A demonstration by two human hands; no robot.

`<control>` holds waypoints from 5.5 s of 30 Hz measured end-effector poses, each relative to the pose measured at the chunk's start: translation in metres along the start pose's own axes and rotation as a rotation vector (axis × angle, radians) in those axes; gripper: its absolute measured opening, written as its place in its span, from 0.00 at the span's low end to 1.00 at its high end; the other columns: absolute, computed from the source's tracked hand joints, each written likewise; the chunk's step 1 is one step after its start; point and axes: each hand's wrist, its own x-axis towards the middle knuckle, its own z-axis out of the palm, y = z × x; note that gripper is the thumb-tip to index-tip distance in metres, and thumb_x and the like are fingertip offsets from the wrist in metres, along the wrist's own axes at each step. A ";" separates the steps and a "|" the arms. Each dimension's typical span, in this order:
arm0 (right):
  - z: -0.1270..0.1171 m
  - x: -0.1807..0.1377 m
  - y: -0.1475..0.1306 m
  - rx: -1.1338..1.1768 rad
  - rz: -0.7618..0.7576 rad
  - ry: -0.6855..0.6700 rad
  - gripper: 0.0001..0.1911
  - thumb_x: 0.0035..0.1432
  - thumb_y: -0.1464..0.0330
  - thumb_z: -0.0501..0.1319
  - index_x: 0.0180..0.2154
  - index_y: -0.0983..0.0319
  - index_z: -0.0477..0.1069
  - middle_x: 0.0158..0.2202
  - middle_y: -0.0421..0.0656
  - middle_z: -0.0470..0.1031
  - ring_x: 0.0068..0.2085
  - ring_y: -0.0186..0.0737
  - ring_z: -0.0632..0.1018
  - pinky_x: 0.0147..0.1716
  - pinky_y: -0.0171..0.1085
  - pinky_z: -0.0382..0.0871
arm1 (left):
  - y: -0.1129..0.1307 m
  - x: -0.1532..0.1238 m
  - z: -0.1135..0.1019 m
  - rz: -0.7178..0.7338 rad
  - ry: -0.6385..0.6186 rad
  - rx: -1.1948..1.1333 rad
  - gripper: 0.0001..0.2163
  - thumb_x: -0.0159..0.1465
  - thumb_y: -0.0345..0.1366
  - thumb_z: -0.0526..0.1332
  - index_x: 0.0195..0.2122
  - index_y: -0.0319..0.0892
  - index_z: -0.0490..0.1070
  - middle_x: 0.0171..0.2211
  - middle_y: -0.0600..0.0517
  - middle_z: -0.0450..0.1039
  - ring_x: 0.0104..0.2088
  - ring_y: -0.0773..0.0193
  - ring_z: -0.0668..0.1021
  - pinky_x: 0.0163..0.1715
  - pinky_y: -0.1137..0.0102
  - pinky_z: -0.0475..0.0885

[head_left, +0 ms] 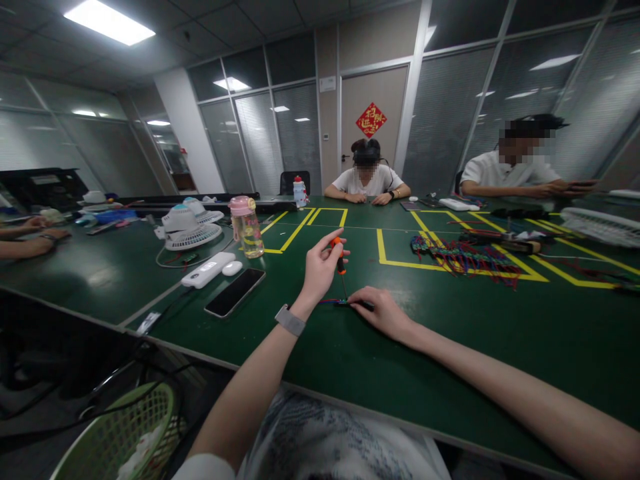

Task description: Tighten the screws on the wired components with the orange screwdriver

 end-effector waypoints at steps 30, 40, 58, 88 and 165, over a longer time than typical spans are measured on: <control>-0.010 0.016 -0.005 0.032 0.167 -0.055 0.06 0.51 0.74 0.60 0.27 0.62 0.76 0.29 0.42 0.78 0.31 0.36 0.77 0.34 0.34 0.70 | -0.010 -0.010 -0.021 -0.111 -0.848 1.118 0.17 0.50 0.34 0.63 0.43 0.49 0.70 0.41 0.52 0.73 0.41 0.58 0.75 0.36 0.71 0.68; -0.022 0.018 -0.011 -0.020 0.061 -0.023 0.07 0.52 0.74 0.59 0.28 0.61 0.76 0.32 0.43 0.78 0.34 0.39 0.77 0.38 0.37 0.69 | -0.007 -0.014 -0.019 -0.024 -0.838 1.222 0.23 0.50 0.35 0.62 0.49 0.50 0.67 0.43 0.50 0.73 0.43 0.53 0.75 0.38 0.66 0.69; -0.006 0.013 -0.019 0.461 0.477 0.022 0.12 0.49 0.63 0.63 0.31 0.66 0.78 0.30 0.46 0.80 0.32 0.39 0.78 0.32 0.35 0.71 | 0.017 0.009 -0.050 0.225 -0.038 0.835 0.12 0.61 0.39 0.58 0.45 0.45 0.72 0.35 0.53 0.72 0.36 0.66 0.73 0.40 0.70 0.67; -0.199 -0.158 0.101 0.087 1.100 0.513 0.12 0.33 0.58 0.68 0.24 0.54 0.80 0.40 0.56 0.78 0.47 0.59 0.74 0.43 0.51 0.63 | 0.013 0.008 -0.053 0.139 -0.069 0.891 0.13 0.61 0.40 0.56 0.45 0.46 0.72 0.35 0.52 0.73 0.36 0.65 0.74 0.40 0.69 0.68; -0.187 -0.154 0.086 -0.348 1.022 0.282 0.26 0.30 0.47 0.59 0.26 0.59 0.79 0.30 0.46 0.80 0.37 0.57 0.78 0.32 0.44 0.70 | 0.002 0.012 -0.057 0.163 -0.132 0.969 0.12 0.61 0.42 0.56 0.43 0.48 0.72 0.38 0.52 0.74 0.39 0.63 0.75 0.44 0.66 0.69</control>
